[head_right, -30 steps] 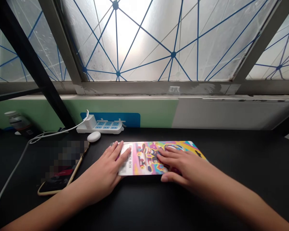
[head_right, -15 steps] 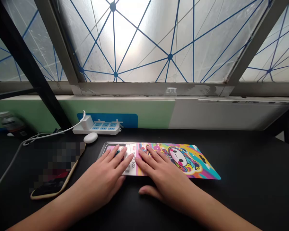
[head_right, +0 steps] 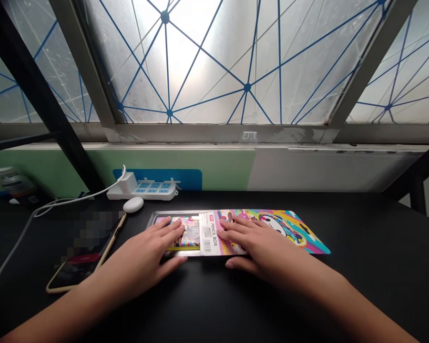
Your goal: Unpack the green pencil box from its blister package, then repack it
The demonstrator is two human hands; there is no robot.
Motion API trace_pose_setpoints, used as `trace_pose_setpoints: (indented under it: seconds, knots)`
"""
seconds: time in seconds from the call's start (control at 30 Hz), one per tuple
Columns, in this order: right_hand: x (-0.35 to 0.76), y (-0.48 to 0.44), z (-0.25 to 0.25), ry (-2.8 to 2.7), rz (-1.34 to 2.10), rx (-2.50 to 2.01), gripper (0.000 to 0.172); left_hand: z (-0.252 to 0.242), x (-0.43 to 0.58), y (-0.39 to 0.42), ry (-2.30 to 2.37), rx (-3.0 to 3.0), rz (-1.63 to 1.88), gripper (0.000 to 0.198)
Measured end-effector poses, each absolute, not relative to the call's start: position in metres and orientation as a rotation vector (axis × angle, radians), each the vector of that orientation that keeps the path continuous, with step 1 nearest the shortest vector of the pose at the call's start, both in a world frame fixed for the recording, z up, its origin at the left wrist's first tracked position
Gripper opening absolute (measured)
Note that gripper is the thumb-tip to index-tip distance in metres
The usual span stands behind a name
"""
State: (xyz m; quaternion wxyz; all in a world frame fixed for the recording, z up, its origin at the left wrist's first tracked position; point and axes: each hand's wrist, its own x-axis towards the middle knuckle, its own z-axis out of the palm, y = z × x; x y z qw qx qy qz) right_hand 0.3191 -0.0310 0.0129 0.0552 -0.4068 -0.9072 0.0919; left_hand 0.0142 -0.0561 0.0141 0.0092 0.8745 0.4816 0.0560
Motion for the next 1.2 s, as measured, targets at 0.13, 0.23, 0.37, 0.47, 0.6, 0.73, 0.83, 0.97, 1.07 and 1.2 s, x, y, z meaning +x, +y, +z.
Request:
trace_pose_setpoints:
  seconds: [0.13,0.23,0.37,0.47,0.6,0.73,0.83,0.97,1.07,1.2]
  knots:
    - [0.327,-0.028,0.019,-2.714,0.161,-1.312,0.055,0.019,0.007,-0.048,1.64,2.667,0.206,0.056]
    - [0.326,-0.027,0.021,-2.704,0.088,-1.341,0.058,0.02,-0.002,-0.039,1.738,2.668,0.243,0.047]
    - [0.314,-0.03,0.019,-2.743,-0.021,-1.305,0.057,0.019,-0.009,-0.033,1.764,2.809,0.252,0.037]
    - [0.309,-0.032,0.017,-2.766,-0.106,-1.244,0.056,0.018,-0.008,-0.034,1.759,2.847,0.258,0.037]
    - [0.321,-0.031,0.016,-2.784,-0.22,-1.319,0.057,0.021,-0.007,-0.035,1.774,2.822,0.255,0.036]
    - [0.344,-0.021,0.02,-2.711,-0.322,-1.444,0.059,0.019,-0.011,-0.031,1.743,2.819,0.303,0.037]
    - [0.357,-0.014,0.026,-2.686,-0.39,-1.409,0.055,0.017,-0.017,-0.026,1.671,2.814,0.341,0.038]
    - [0.35,-0.023,0.041,-2.51,-0.54,-1.301,0.053,0.016,-0.021,-0.021,1.538,2.809,0.424,0.04]
    - [0.322,-0.05,0.054,-2.442,-0.605,-1.131,0.052,0.014,-0.019,-0.021,1.501,2.817,0.455,0.042]
    - [0.269,-0.095,0.045,-2.565,-0.643,-0.789,0.054,0.011,-0.016,-0.023,1.482,2.806,0.447,0.045]
